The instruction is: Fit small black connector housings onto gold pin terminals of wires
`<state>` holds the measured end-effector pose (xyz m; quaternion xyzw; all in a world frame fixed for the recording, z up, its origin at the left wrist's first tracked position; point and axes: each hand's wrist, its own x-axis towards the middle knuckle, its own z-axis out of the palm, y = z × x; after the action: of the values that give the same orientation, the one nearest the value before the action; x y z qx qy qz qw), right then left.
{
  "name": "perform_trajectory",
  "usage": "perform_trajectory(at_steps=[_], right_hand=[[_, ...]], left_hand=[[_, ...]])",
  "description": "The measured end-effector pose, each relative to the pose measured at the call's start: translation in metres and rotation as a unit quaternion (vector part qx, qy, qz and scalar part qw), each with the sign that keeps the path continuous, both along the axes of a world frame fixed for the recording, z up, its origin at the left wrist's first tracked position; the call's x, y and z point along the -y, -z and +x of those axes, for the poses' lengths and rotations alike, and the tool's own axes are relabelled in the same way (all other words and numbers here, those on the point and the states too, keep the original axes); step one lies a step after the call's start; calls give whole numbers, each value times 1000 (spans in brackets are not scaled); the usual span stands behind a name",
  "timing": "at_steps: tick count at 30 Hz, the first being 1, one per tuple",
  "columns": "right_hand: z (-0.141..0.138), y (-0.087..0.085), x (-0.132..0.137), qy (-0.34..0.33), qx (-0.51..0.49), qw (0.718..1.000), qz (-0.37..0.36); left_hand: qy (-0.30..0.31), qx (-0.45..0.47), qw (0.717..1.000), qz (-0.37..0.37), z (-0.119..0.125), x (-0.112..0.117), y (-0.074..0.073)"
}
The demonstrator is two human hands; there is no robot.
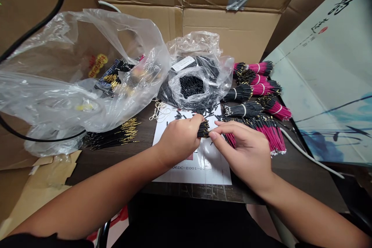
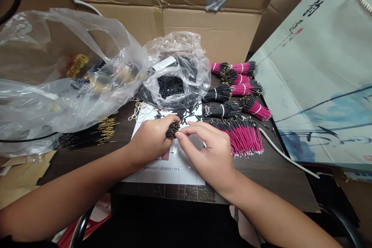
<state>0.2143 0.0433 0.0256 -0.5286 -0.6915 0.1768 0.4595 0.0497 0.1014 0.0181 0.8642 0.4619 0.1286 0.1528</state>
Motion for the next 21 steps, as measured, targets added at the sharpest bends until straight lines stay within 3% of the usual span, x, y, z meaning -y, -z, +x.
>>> perform_trajectory(at_steps=[14,21], right_hand=[[1,0,-3,-8,7,1000,10],[3,1,-5,-48,18,998,42]], left_hand=[[-5,20,999,-39,1,1,-2],[8,48,996,-71,2,1,-1]])
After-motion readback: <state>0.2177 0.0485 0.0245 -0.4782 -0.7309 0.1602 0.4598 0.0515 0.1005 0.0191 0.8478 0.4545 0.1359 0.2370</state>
